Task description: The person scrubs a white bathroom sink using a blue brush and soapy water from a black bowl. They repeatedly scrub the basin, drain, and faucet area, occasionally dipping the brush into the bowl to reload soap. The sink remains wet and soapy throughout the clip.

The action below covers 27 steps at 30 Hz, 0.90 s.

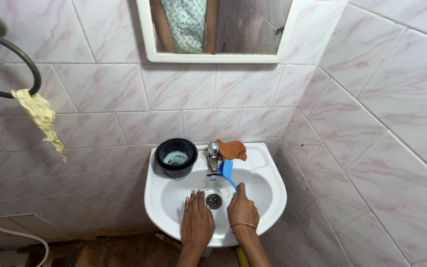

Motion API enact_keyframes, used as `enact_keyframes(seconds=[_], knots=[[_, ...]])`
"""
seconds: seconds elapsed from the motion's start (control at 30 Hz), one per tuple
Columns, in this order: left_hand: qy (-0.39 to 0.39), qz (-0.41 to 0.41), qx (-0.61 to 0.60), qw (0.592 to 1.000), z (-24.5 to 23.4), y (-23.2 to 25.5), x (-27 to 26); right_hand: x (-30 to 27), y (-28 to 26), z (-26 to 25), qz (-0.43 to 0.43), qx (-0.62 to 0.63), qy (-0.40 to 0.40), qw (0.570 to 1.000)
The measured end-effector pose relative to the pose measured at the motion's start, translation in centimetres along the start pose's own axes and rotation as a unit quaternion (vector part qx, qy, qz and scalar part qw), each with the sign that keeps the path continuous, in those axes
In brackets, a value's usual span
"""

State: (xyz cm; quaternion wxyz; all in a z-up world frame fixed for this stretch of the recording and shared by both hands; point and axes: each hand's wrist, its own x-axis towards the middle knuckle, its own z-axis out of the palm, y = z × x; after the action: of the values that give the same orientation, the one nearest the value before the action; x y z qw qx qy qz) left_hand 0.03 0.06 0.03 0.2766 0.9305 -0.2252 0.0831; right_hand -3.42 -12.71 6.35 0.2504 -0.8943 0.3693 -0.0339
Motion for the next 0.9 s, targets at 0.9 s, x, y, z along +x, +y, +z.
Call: enact_keyframes(seconds=[0.9], knots=[[-0.004,-0.002,0.004,1.0,-0.1,0.0,0.5,5.7,7.2,-3.0,-0.248,-0.206,0.04,0.946]])
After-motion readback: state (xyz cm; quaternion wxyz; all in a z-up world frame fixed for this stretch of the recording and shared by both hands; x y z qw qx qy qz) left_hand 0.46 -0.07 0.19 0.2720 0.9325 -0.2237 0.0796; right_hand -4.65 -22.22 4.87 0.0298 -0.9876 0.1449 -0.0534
